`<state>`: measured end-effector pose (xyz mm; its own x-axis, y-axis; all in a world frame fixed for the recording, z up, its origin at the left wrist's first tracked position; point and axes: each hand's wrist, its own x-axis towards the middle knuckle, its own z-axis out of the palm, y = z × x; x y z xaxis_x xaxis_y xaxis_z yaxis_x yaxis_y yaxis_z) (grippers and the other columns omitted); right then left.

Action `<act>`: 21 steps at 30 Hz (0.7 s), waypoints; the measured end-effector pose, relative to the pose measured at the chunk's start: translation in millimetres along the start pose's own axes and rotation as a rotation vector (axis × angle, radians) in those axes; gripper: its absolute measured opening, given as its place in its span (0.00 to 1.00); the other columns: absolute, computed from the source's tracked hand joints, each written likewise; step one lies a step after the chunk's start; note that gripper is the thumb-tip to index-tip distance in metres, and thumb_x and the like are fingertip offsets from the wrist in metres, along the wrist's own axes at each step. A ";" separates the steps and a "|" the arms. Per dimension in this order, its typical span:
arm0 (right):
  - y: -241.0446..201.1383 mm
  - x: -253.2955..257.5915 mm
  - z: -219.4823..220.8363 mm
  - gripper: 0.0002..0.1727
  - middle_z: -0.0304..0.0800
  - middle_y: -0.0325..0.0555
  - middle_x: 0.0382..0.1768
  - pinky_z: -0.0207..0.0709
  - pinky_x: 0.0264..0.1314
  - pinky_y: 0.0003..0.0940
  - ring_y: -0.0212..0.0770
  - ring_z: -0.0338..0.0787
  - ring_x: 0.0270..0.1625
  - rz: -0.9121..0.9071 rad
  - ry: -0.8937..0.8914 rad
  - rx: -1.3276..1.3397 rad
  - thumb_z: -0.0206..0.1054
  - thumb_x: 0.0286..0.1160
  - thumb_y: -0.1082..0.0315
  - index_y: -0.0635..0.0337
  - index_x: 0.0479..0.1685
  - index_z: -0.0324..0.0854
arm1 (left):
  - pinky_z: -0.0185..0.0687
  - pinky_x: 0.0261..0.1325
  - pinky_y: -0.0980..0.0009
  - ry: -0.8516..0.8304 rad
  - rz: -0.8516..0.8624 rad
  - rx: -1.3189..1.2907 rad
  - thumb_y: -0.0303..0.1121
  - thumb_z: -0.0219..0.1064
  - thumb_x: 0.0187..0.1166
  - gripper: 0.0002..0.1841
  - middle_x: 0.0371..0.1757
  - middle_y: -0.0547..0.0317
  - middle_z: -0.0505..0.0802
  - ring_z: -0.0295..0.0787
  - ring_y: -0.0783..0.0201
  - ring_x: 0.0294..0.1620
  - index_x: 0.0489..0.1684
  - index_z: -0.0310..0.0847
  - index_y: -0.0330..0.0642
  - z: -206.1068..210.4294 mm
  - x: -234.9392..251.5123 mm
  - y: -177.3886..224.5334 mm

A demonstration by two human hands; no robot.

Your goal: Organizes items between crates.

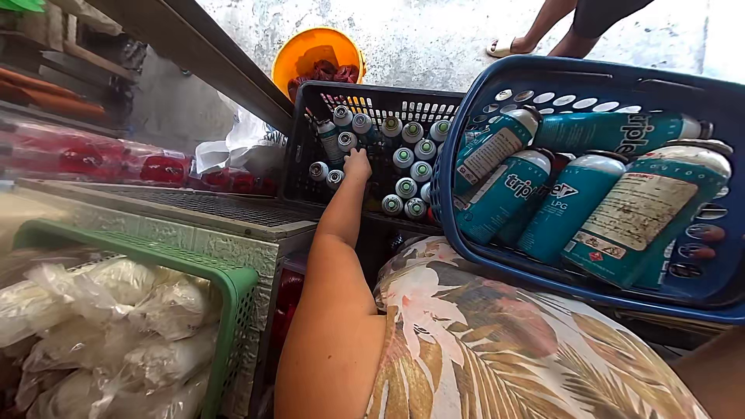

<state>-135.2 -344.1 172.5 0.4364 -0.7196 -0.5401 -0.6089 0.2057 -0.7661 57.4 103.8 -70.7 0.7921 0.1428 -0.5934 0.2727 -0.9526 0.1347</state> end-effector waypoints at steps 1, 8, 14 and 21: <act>13.8 25.3 -15.6 0.16 0.82 0.34 0.24 0.77 0.20 0.16 0.25 0.85 0.21 0.009 -0.081 0.058 0.36 0.84 0.76 0.50 0.47 0.69 | 0.82 0.64 0.35 0.002 -0.003 -0.010 0.26 0.75 0.66 0.36 0.82 0.30 0.72 0.73 0.29 0.78 0.82 0.73 0.44 0.1 -0.8 1.7; 56.1 91.9 -61.9 0.16 0.90 0.40 0.33 0.86 0.25 0.23 0.32 0.92 0.26 -0.021 -0.403 0.234 0.37 0.87 0.72 0.49 0.58 0.69 | 0.81 0.67 0.35 -0.039 0.196 -0.122 0.37 0.80 0.67 0.36 0.79 0.34 0.77 0.78 0.32 0.75 0.81 0.74 0.46 11.3 -22.1 30.5; 55.1 88.3 -62.5 0.15 0.90 0.40 0.34 0.87 0.26 0.24 0.33 0.93 0.27 -0.035 -0.389 0.220 0.37 0.87 0.72 0.50 0.58 0.68 | 0.76 0.73 0.34 -0.160 0.225 -0.125 0.53 0.74 0.76 0.44 0.76 0.35 0.82 0.82 0.36 0.75 0.90 0.59 0.42 26.5 -16.9 27.1; 7.4 -29.2 -5.9 0.13 0.75 0.41 0.32 0.74 0.24 0.14 0.26 0.81 0.25 -0.076 -0.193 0.091 0.37 0.84 0.78 0.60 0.56 0.64 | 0.74 0.76 0.36 -0.301 0.106 -0.034 0.45 0.86 0.63 0.55 0.78 0.31 0.79 0.78 0.35 0.78 0.92 0.53 0.40 18.0 -26.6 -3.2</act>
<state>-156.4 -325.5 184.7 0.6029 -0.5969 -0.5294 -0.5108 0.2209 -0.8308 25.6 98.2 -69.6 0.6218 -0.0475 -0.7818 0.2195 -0.9476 0.2321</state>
